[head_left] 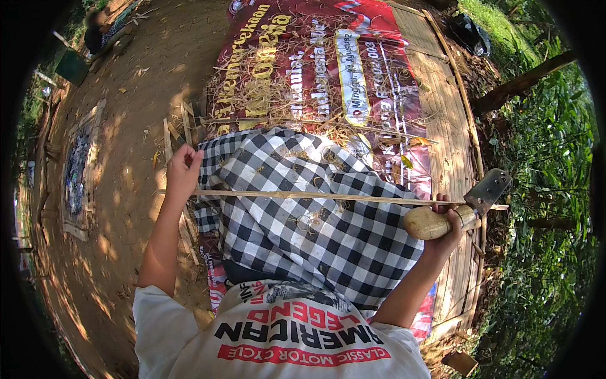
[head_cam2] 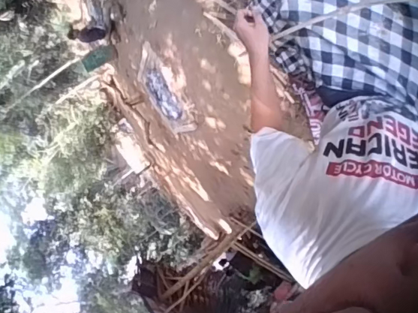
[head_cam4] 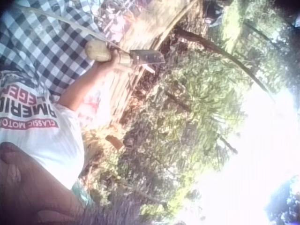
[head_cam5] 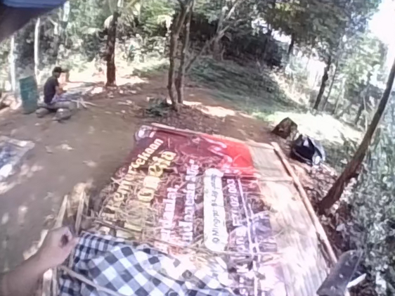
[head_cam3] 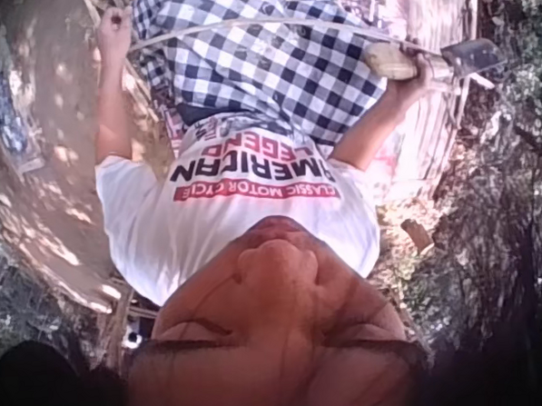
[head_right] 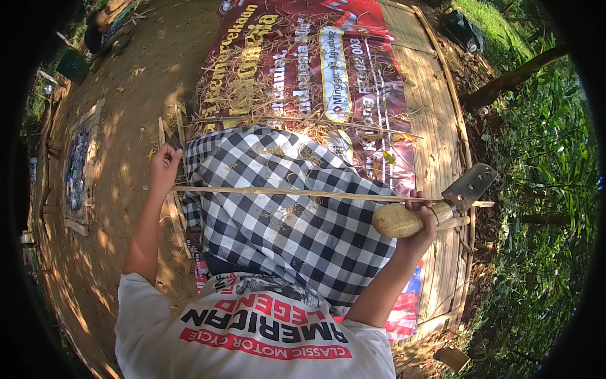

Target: The person holds a thin bamboo stick and uses a cleaver-like blade to shave off thin layers from its surface, rotating the stick between strokes.

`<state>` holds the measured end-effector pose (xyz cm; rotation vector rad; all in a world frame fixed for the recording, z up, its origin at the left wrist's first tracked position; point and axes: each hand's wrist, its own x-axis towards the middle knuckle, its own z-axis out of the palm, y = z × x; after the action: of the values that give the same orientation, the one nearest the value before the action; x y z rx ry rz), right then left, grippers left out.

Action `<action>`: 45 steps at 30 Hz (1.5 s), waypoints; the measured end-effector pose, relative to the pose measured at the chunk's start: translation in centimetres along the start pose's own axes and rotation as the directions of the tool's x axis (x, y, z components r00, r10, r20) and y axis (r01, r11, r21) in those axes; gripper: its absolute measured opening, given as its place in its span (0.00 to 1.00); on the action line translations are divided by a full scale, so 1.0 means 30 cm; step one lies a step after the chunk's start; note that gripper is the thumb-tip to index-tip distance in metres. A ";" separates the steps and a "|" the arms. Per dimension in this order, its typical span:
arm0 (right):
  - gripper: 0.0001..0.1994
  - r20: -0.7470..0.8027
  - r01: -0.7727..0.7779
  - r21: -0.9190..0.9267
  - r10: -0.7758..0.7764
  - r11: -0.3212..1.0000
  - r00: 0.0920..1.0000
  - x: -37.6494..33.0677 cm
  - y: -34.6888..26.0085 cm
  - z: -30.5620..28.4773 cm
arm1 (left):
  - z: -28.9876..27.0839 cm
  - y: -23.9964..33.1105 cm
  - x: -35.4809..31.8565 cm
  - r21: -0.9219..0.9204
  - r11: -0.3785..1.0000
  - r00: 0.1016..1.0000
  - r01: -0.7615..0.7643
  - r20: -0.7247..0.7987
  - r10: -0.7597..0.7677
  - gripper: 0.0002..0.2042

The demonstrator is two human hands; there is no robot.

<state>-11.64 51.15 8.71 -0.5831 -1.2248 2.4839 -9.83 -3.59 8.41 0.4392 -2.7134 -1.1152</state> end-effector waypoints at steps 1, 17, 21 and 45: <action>0.17 0.006 -0.003 -0.002 0.003 1.000 1.000 0.003 0.002 0.001 | -0.003 0.005 -0.005 -0.107 0.993 0.999 -0.038 0.029 0.041 0.07; 0.21 0.122 0.024 -0.452 0.035 0.892 0.992 0.017 -0.017 0.108 | 0.024 -0.062 -0.200 0.057 0.978 0.649 0.202 0.740 -0.178 0.22; 0.14 0.224 0.051 -0.648 0.125 0.760 0.967 -0.010 -0.005 0.129 | 0.070 -0.091 -0.277 0.060 0.978 0.729 0.201 0.658 -0.190 0.23; 0.26 0.839 0.867 -0.481 0.358 0.133 0.411 -0.194 0.314 0.412 | 0.144 -0.130 -0.354 -0.043 0.958 0.830 0.285 0.512 -0.224 0.24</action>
<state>-13.49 34.66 9.24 1.0192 -2.9366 0.9547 -0.21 0.14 2.09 0.5750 -3.0648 -1.6605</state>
